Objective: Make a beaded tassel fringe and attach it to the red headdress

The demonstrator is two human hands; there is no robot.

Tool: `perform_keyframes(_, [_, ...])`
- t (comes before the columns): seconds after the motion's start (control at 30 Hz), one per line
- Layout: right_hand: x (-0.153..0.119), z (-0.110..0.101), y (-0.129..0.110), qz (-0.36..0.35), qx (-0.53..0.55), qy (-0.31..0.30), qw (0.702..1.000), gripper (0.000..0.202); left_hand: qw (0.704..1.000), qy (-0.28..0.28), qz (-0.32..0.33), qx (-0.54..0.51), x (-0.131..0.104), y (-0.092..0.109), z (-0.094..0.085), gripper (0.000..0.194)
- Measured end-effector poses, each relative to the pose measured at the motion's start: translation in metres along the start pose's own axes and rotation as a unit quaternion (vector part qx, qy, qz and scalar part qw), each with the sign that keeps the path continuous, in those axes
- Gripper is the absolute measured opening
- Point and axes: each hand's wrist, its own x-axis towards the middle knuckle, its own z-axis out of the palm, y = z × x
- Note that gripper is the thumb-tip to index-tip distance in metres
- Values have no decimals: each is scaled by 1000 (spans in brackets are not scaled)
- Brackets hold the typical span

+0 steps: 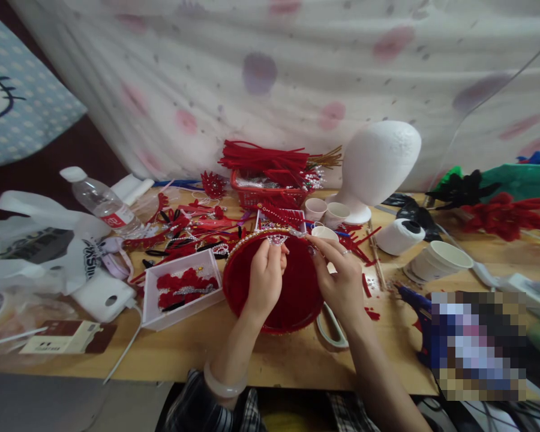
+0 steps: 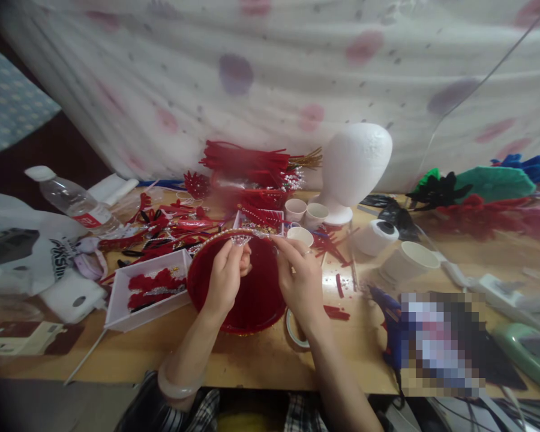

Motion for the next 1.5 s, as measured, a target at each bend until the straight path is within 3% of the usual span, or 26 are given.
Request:
perform_keyframes(1.07, [-4,9,-3,39,0,23,999,33,998,-46,0,-53,4,-12,-11,28])
perform_keyframes(1.37, [-3,10,0,21,5,24,999,34,997,-53,29,-54,-1,8,-8,32])
perform_keyframes(1.5, [-3,10,1,26,9,26,999,34,998,-52,23,-40,-2,6,-7,34])
